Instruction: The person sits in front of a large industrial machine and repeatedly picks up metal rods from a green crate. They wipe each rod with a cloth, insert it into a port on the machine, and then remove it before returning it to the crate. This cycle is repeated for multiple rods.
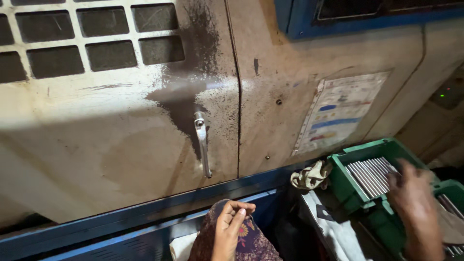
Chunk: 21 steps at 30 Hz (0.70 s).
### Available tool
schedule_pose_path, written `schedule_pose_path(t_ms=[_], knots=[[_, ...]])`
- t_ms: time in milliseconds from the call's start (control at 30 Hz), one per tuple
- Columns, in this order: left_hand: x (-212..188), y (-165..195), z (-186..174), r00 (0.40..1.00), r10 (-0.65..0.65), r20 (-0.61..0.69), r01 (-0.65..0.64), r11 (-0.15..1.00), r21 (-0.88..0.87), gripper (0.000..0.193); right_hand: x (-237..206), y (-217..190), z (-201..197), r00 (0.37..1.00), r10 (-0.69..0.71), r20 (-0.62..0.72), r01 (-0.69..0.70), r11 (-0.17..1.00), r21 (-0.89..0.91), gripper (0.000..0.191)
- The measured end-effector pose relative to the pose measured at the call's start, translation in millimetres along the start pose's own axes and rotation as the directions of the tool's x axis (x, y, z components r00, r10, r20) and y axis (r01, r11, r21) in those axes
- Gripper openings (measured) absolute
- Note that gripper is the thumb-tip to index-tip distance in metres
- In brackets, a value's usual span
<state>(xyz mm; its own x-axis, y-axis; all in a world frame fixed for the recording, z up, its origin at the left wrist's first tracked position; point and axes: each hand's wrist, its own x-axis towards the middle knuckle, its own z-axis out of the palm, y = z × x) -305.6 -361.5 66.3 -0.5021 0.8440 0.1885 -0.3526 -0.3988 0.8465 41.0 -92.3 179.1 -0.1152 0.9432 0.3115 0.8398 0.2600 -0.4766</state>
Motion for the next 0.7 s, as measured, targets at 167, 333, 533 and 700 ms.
schedule_pose_path(t_ms=[167,333,533,700], knots=[[-3.7,4.9,4.0,1.000,-0.012,-0.007,0.014,0.984,0.176,0.014,-35.8,-110.5,33.3,0.941,-0.188,0.281,-0.046,0.752,0.658,0.056],[-17.7,34.4,9.0,0.993,0.075,0.092,-0.110,0.869,0.483,0.054,-75.2,-226.9,62.0,0.752,-0.508,0.421,-0.363,0.215,0.907,0.050],[-29.7,60.8,-15.3,0.826,0.496,0.269,-0.530,0.519,0.671,0.039,-102.0,-314.4,83.4,0.553,-0.738,0.386,-0.620,-0.055,0.783,0.050],[-29.9,56.1,-48.4,0.776,0.577,0.255,-0.575,0.482,0.661,0.036,-114.7,-351.3,79.8,0.410,-0.825,0.390,-0.636,0.048,0.770,0.058]])
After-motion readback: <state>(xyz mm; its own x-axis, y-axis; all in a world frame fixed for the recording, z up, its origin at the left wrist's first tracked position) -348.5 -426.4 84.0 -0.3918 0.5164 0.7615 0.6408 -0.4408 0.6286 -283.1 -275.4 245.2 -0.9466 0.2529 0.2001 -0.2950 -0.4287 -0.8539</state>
